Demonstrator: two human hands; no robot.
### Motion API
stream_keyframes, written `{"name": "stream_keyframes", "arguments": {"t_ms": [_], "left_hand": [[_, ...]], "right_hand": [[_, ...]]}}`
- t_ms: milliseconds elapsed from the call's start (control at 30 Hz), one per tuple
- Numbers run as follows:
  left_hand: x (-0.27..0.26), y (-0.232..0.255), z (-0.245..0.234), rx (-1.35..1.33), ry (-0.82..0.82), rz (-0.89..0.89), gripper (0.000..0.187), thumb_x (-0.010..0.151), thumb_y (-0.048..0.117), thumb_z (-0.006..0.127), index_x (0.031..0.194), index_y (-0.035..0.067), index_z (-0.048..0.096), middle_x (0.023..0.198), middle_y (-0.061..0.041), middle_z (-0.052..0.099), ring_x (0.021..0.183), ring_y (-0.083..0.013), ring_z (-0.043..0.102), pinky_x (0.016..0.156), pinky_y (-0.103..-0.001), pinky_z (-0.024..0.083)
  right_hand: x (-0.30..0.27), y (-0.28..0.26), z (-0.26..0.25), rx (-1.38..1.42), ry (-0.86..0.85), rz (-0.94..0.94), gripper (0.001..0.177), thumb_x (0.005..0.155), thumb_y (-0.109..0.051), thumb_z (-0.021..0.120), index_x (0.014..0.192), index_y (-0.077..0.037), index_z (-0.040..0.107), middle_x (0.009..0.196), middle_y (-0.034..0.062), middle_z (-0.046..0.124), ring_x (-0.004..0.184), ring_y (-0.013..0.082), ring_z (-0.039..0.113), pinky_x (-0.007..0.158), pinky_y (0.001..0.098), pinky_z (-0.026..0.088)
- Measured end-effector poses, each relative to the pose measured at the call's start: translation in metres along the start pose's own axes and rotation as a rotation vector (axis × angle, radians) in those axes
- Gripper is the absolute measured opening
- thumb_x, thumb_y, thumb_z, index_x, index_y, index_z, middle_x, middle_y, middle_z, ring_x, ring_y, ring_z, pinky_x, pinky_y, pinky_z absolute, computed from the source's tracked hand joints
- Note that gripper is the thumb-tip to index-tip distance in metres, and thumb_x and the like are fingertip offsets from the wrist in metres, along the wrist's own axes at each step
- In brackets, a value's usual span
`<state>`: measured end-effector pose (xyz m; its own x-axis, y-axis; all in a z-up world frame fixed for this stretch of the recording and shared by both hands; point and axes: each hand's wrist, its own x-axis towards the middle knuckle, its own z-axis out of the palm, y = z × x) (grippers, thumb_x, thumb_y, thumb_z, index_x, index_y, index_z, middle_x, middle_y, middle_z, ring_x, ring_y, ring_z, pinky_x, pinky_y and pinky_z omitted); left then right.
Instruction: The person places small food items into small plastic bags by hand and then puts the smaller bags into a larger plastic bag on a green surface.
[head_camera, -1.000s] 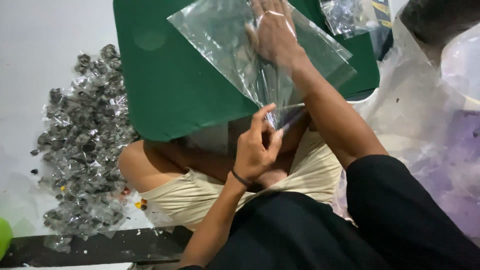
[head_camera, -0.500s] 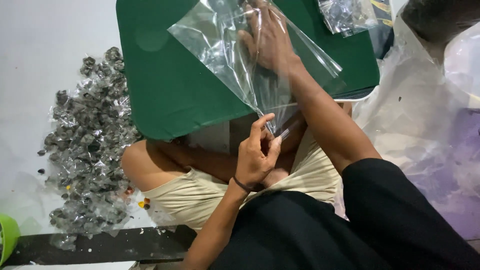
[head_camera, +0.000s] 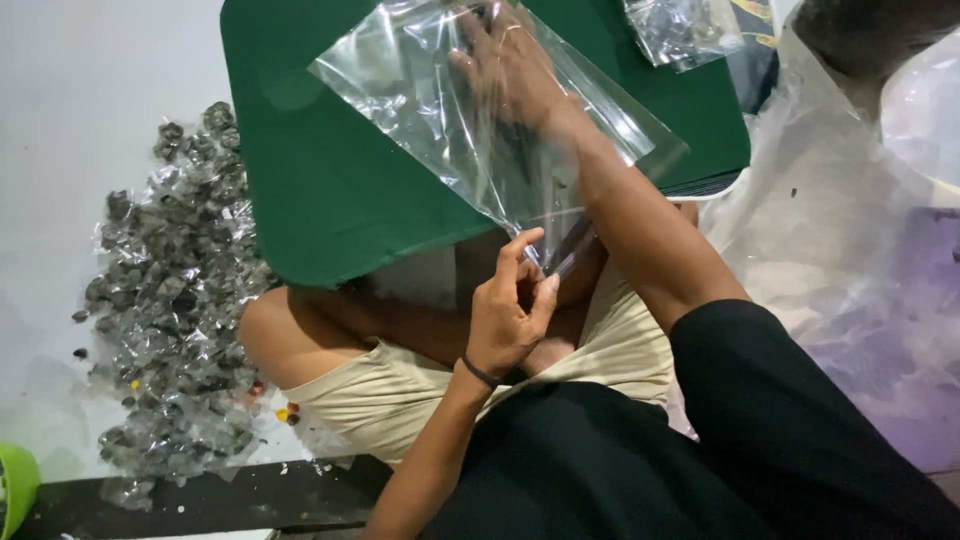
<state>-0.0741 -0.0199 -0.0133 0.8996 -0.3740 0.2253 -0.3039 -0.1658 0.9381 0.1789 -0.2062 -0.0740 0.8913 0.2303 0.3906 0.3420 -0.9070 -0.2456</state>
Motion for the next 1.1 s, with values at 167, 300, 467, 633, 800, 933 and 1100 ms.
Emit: {"name": "stream_keyframes", "arguments": {"t_ms": [167,300,467,633,800,933,1100], "left_hand": [[-0.002,-0.001,-0.001,-0.046,-0.012,-0.04,0.056,0.091,0.005,0.065,0.144,0.009,0.047,0.076,0.0,0.059,0.058,-0.013,0.051,0.057,-0.025,0.044],[-0.004,-0.006,0.001,-0.042,-0.014,-0.027,0.055,0.093,0.006,0.065,0.144,0.011,0.047,0.077,0.0,0.06,0.061,-0.0128,0.053,0.06,-0.025,0.047],[-0.004,0.0,0.0,-0.048,-0.021,-0.047,0.054,0.092,0.006,0.064,0.143,0.01,0.048,0.076,0.0,0.06,0.058,-0.0124,0.051,0.056,-0.025,0.044],[-0.004,-0.002,0.0,-0.014,-0.018,-0.004,0.055,0.092,0.005,0.065,0.144,0.007,0.047,0.075,0.0,0.059,0.057,-0.0126,0.051,0.056,-0.025,0.045],[-0.004,-0.004,0.002,-0.005,-0.044,-0.009,0.056,0.093,0.006,0.065,0.145,0.008,0.046,0.072,0.001,0.059,0.055,-0.012,0.049,0.053,-0.026,0.044],[-0.005,0.0,0.003,-0.005,-0.02,-0.001,0.055,0.092,0.005,0.065,0.144,0.009,0.047,0.073,0.0,0.059,0.057,-0.0137,0.052,0.057,-0.025,0.046],[-0.005,-0.004,0.003,0.031,-0.017,0.015,0.055,0.092,0.006,0.064,0.144,0.009,0.046,0.074,-0.001,0.063,0.056,-0.0145,0.054,0.055,-0.027,0.047]], "right_hand": [[0.007,0.0,0.0,0.006,0.006,-0.008,0.054,0.11,-0.043,0.053,0.149,-0.005,0.058,0.156,0.0219,0.04,0.141,0.0457,0.041,0.116,0.0578,0.032],[0.001,-0.011,-0.005,-0.166,0.468,-0.256,0.041,0.109,-0.032,0.062,0.142,-0.009,0.065,0.137,0.0148,0.068,0.126,0.0354,0.062,0.107,0.0506,0.046],[0.018,-0.027,-0.01,-0.037,-0.164,0.077,0.068,0.114,-0.035,0.047,0.166,-0.005,0.013,0.172,0.0243,0.014,0.158,0.0395,0.006,0.13,0.0486,0.003],[0.021,-0.026,-0.006,-0.009,-0.28,0.136,0.066,0.115,-0.036,0.036,0.167,-0.003,0.011,0.172,0.0183,0.0,0.157,0.0352,-0.005,0.13,0.0502,-0.001],[0.029,-0.006,0.014,0.035,-0.199,0.117,0.069,0.117,-0.031,0.049,0.167,-0.015,0.005,0.174,0.0187,0.008,0.16,0.0431,0.013,0.131,0.057,0.007],[0.031,-0.005,0.017,0.197,0.076,-0.103,0.059,0.099,-0.017,0.063,0.15,0.004,0.04,0.15,0.0297,0.045,0.138,0.0486,0.039,0.12,0.0548,0.026],[0.035,-0.027,-0.001,0.045,-0.121,0.116,0.061,0.112,-0.039,0.045,0.16,-0.004,0.032,0.164,0.0219,0.026,0.149,0.0441,0.024,0.126,0.0507,0.019]]}}
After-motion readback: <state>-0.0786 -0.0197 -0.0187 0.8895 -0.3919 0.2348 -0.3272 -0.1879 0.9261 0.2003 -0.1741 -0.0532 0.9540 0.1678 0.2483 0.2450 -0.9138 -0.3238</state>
